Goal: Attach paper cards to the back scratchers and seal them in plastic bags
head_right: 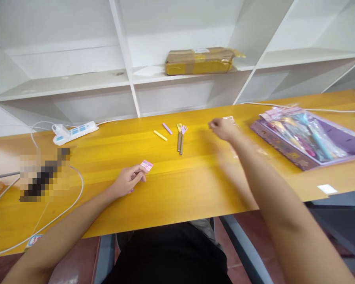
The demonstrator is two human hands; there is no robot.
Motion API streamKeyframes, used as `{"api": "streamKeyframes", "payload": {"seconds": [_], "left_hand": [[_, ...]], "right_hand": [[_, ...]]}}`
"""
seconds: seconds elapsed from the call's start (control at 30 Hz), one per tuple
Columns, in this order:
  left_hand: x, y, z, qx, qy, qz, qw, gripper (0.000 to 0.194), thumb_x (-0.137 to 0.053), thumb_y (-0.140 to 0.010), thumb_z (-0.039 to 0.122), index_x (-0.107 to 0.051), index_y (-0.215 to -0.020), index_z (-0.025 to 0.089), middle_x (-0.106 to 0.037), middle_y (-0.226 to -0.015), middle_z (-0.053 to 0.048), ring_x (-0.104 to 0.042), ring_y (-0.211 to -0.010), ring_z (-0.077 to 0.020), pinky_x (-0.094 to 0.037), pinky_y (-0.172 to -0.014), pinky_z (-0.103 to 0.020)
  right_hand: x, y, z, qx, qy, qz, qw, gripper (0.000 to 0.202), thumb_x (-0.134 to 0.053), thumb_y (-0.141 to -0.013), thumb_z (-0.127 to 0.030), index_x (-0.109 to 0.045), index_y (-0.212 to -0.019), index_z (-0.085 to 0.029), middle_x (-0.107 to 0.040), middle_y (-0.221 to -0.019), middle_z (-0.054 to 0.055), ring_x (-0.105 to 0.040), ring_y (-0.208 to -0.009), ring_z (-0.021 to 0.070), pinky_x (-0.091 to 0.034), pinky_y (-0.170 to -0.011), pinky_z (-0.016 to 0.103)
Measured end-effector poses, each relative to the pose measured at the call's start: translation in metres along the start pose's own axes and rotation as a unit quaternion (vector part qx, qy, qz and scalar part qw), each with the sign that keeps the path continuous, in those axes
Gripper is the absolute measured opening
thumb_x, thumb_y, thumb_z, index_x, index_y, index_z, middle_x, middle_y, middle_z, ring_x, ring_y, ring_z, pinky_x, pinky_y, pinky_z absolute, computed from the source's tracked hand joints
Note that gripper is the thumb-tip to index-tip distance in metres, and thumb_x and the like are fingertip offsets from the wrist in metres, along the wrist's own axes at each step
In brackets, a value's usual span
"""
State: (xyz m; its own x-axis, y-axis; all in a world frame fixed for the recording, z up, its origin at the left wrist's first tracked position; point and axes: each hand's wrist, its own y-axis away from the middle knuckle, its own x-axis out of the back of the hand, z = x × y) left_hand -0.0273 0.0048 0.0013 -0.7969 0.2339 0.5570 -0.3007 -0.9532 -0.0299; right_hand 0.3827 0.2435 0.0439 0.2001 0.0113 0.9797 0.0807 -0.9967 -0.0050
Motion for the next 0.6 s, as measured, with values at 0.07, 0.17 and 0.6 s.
{"api": "streamKeyframes", "payload": {"seconds": [0.07, 0.17, 0.6], "left_hand": [[0.001, 0.001, 0.000, 0.003, -0.003, -0.002, 1.000, 0.021, -0.047, -0.104, 0.031, -0.065, -0.107, 0.022, -0.078, -0.089, -0.001, -0.059, -0.053, -0.0108, -0.048, -0.059, -0.025], [0.001, 0.001, -0.003, -0.001, -0.007, -0.001, 1.000, 0.023, -0.048, -0.103, 0.030, -0.068, -0.108, 0.022, -0.078, -0.090, -0.001, -0.058, -0.051, -0.0113, -0.048, -0.057, -0.025], [0.001, -0.002, -0.011, -0.057, -0.064, 0.017, 0.996, 0.022, -0.051, -0.098, 0.020, -0.071, -0.106, 0.023, -0.078, -0.087, -0.002, -0.064, -0.059, -0.0149, -0.049, -0.064, -0.027]], "right_hand": [[-0.030, -0.012, -0.038, 0.036, -0.003, -0.048, 0.998, 0.049, -0.042, -0.110, -0.053, -0.070, -0.101, -0.015, -0.073, -0.115, 0.018, -0.065, -0.103, 0.0267, -0.045, -0.088, 0.032], [-0.060, -0.030, -0.072, 0.051, 0.006, -0.090, 0.995, 0.061, -0.040, -0.107, -0.065, -0.073, -0.102, -0.014, -0.073, -0.119, 0.019, -0.066, -0.109, 0.0292, -0.046, -0.089, 0.032], [-0.054, -0.050, -0.097, 0.004, 0.056, -0.107, 0.993, 0.052, -0.060, -0.101, -0.042, -0.064, -0.135, -0.003, -0.071, -0.089, 0.019, -0.070, -0.078, 0.0258, -0.051, -0.085, 0.037]]}}
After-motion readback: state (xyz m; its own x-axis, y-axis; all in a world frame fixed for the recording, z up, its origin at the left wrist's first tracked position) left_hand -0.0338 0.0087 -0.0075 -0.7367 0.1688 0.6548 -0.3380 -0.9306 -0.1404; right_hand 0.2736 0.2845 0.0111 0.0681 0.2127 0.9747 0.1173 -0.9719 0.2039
